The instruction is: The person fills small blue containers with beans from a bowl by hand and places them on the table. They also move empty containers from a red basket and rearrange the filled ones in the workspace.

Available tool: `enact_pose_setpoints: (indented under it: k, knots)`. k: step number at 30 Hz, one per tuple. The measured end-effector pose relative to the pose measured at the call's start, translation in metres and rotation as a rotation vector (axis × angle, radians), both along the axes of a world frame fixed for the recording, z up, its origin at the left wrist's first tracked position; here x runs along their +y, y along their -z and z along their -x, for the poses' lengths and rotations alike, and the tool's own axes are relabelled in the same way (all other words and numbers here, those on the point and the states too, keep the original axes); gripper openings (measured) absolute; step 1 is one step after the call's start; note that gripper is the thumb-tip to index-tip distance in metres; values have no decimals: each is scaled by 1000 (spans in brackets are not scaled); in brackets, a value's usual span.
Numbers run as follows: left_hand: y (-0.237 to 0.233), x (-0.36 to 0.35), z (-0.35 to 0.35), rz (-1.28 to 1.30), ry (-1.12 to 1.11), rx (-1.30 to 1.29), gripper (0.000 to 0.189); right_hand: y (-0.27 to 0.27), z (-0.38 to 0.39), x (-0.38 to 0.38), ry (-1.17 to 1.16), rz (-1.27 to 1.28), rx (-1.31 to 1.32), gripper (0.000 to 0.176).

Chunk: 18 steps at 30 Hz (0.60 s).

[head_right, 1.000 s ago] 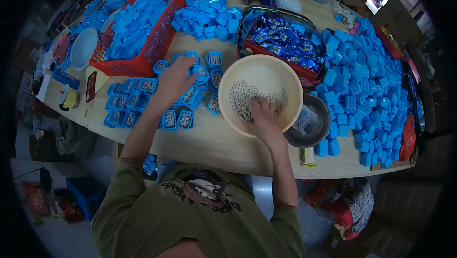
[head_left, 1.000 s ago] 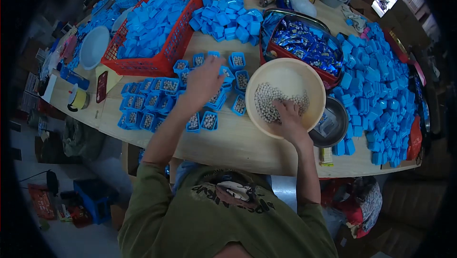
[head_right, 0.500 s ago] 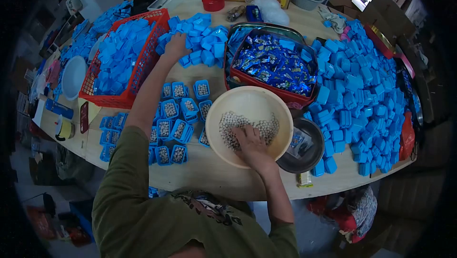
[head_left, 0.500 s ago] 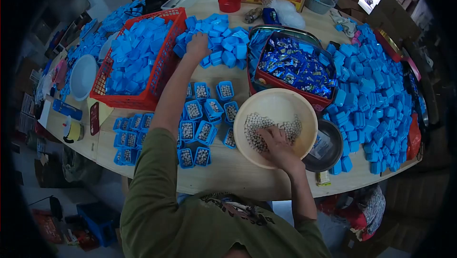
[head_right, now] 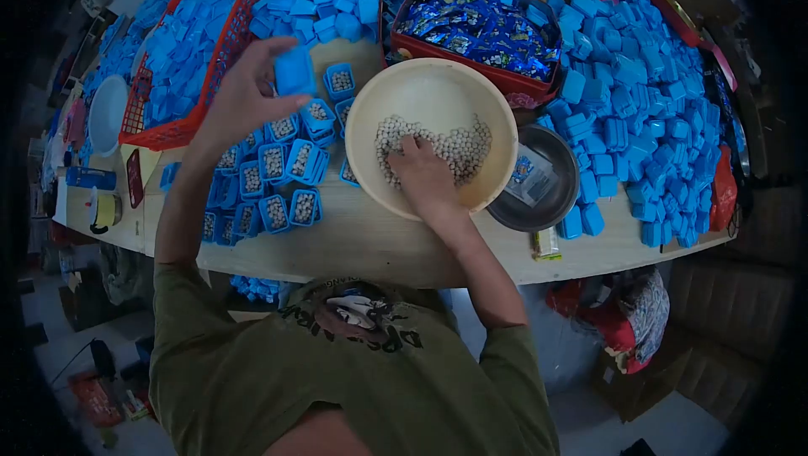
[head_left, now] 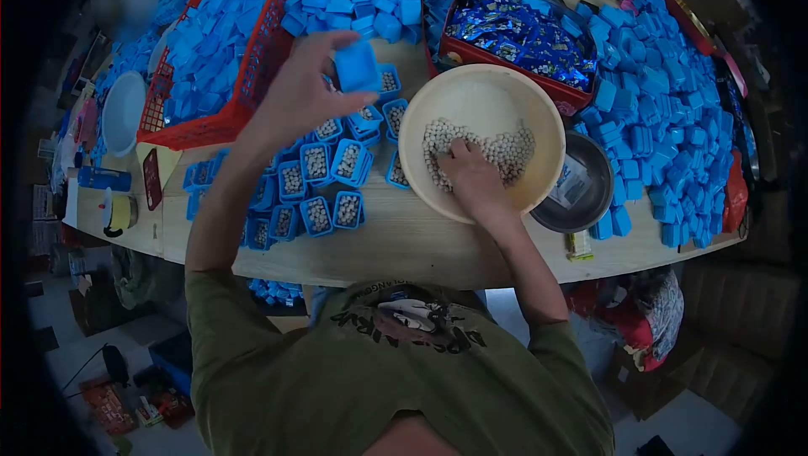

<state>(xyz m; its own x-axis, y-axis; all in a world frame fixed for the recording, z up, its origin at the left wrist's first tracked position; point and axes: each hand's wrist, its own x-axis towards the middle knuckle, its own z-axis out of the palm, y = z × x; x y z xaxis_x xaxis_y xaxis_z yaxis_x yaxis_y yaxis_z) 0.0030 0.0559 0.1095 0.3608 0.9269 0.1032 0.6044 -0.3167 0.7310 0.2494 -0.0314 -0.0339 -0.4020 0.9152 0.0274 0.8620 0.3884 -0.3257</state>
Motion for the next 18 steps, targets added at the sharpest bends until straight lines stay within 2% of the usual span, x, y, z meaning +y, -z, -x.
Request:
enact_pose_setpoints:
  k: [1, 2, 4, 6, 7, 9, 10, 14, 18]
  knots:
    - [-3, -17, -8, 173, 64, 26, 72, 2, -1, 1, -3, -1, -1, 27]
    - [5, -27, -15, 172, 61, 24, 72, 3, -3, 2, 10, 10, 23, 25]
    - [36, -40, -24, 25, 327, 72, 70, 2, -8, 5, 20, 20, 47, 23]
    - [60, -46, -35, 4, 363, 54, 71, -5, -17, 8, 223, 392, 654, 19]
    - [67, -47, -41, -14, 403, 38, 71, -9, -22, 10, 224, 390, 652, 19]
    - [73, -48, -52, -23, 427, 65, 72, -20, -32, 11, 41, 160, 434, 19]
    - [74, -48, -58, -31, 451, 97, 73, -31, -32, 9, 46, 158, 432, 19]
    - [81, -45, -76, 76, 439, 123, 74, -75, -24, 0, 118, 63, 581, 21]
    - [84, -41, -83, 15, 463, 102, 73, -80, -13, -2, 63, 61, 643, 25]
